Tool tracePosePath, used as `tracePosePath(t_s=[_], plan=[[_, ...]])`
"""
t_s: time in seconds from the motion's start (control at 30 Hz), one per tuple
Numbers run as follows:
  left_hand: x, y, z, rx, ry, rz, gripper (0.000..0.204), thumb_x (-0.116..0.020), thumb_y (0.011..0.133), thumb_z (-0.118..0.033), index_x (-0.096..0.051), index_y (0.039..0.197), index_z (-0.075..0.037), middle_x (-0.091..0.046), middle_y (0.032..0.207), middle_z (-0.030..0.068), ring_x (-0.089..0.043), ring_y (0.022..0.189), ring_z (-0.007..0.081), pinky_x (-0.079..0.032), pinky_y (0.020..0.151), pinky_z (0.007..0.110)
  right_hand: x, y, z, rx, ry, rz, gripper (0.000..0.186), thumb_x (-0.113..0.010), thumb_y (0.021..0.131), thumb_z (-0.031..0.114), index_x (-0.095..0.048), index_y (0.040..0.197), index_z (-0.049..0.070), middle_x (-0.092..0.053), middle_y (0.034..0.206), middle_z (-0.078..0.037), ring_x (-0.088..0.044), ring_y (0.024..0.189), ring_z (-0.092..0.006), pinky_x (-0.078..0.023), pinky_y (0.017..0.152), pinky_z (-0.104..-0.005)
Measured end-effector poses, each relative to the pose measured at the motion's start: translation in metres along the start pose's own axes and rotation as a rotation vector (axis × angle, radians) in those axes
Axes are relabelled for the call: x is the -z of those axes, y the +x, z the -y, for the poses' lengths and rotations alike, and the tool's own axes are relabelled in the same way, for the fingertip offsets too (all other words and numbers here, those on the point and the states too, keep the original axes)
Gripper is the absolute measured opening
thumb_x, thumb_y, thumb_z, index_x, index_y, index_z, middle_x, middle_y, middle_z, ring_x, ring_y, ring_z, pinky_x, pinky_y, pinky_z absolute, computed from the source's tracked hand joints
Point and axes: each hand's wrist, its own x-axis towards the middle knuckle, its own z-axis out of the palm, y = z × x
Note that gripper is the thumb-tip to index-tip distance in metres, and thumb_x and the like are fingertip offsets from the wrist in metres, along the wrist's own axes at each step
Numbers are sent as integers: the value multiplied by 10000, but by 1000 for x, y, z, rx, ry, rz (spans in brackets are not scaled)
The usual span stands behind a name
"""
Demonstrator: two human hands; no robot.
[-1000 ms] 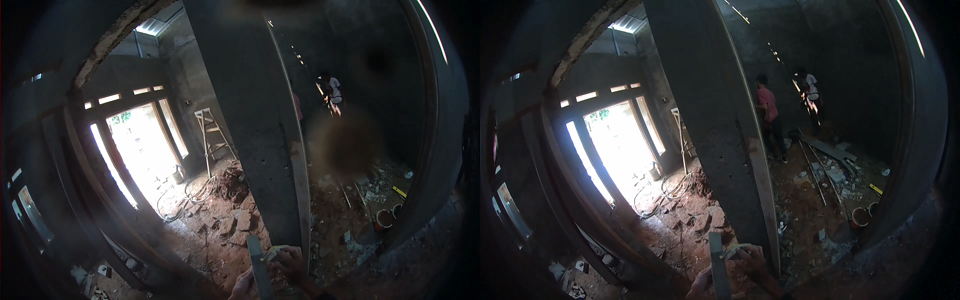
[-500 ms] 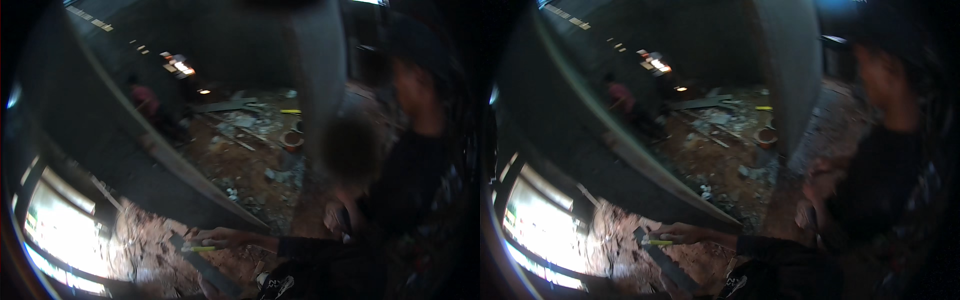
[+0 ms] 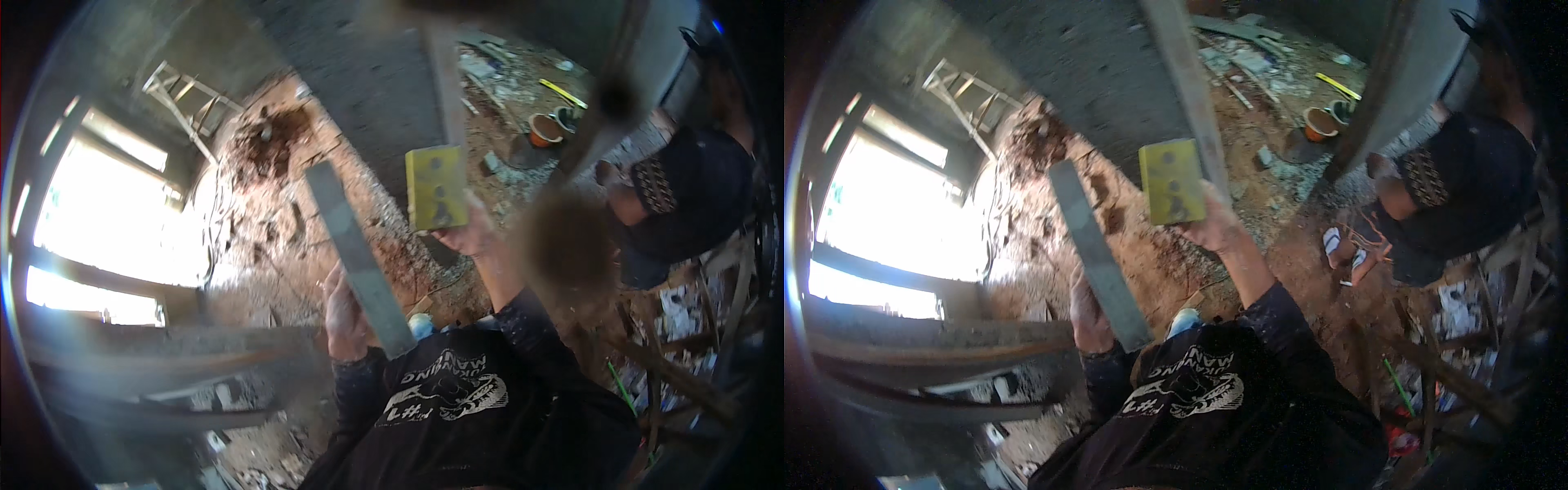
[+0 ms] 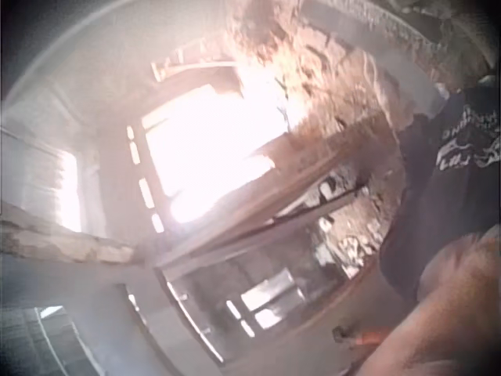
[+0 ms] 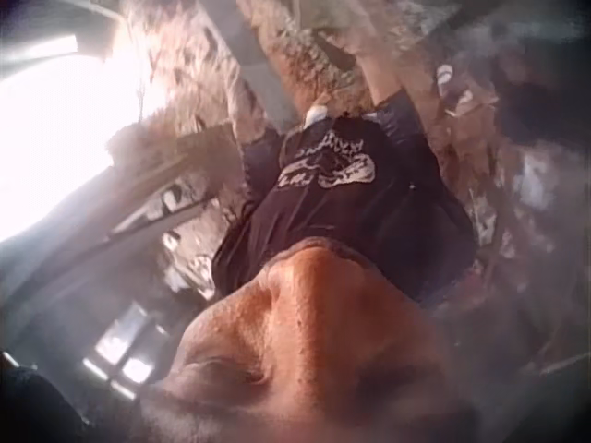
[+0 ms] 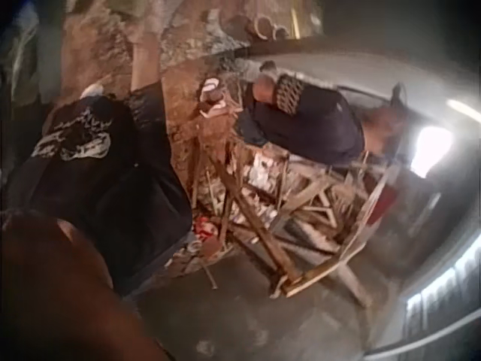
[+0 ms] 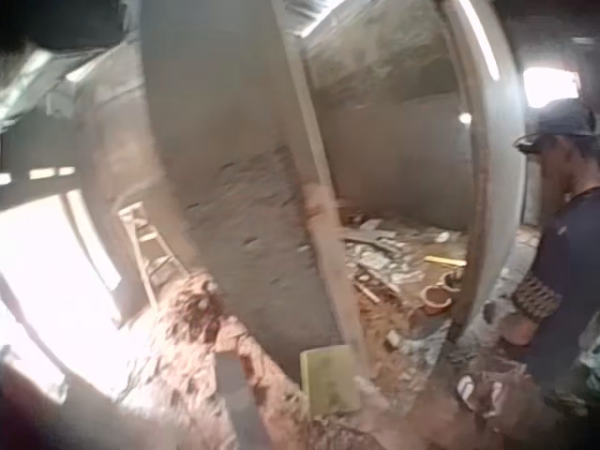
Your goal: The person smooths and shapes the plastered corner of a concrete wall using a metal trowel and a sponge block, alternating between scraping along the corner with the trowel and rubbing the surface with the sponge block.
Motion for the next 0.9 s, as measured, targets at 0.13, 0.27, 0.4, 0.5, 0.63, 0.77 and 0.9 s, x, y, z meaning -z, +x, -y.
tracePosePath(t_s=[0.13, 0.27, 0.4, 0.5, 0.63, 0.77, 0.9], plan=[[13, 3, -21, -12, -47, 25, 356, -492, 1048, -201, -512, 1313, 37, -668, 1097, 117, -691, 915, 164, -607, 756, 280, -7, 16, -29, 13, 11, 34, 402, -481, 1042, 313, -543, 1281, -4, -680, 1136, -126, -729, 877, -200, -624, 595, -260], [26, 3, -43, 4, -74, 0, 286, -496, 1044, -192, -579, 1206, 29, -699, 1006, 117, -710, 811, 167, -612, 681, 290, -18, 5, -32, 72, -17, 177, 373, -530, 1028, 230, -537, 1301, -25, -662, 1149, -116, -701, 900, -194, -605, 707, -282], [29, 9, -61, -23, 8, -74, 287, -485, 1050, -198, -586, 1195, 28, -702, 1006, 115, -708, 803, 152, -607, 669, 274, -66, -7, -50, 381, -926, -98, 423, -658, 931, 97, -557, 1333, 13, -591, 1199, -102, -596, 1019, -200, -505, 891, -327], [48, 4, -76, 50, -8, 114, 358, -471, 1057, -173, -498, 1349, 32, -667, 1135, 105, -685, 931, 137, -599, 786, 268, -119, -10, -58, 856, -1744, -78, 497, -724, 810, 23, -614, 1291, 80, -548, 1188, -90, -520, 1074, -255, -437, 940, -385], [45, -1, -79, 140, -21, 81, 339, -476, 1056, -176, -524, 1320, 30, -679, 1100, 96, -686, 905, 126, -593, 761, 256, -132, 0, -65, 1118, -2123, -34, 460, -766, 768, 95, -667, 1213, 158, -540, 1161, -52, -498, 1067, -265, -410, 921, -425], [54, -2, -81, 165, -32, 82, 335, -479, 1057, -191, -537, 1305, 26, -685, 1056, 80, -683, 863, 111, -587, 733, 244, -145, -12, -69, 1163, -2520, 91, 446, -738, 802, 180, -651, 1238, 207, -511, 1126, -17, -466, 1069, -222, -399, 919, -467], [57, -6, -90, 211, -25, 96, 335, -482, 1056, -199, -541, 1299, 24, -683, 1042, 70, -679, 838, 110, -585, 719, 239, -142, -16, -69, 1109, -2628, 248, 466, -728, 806, 199, -626, 1261, 205, -501, 1120, -16, -462, 1055, -203, -404, 927, -470]])
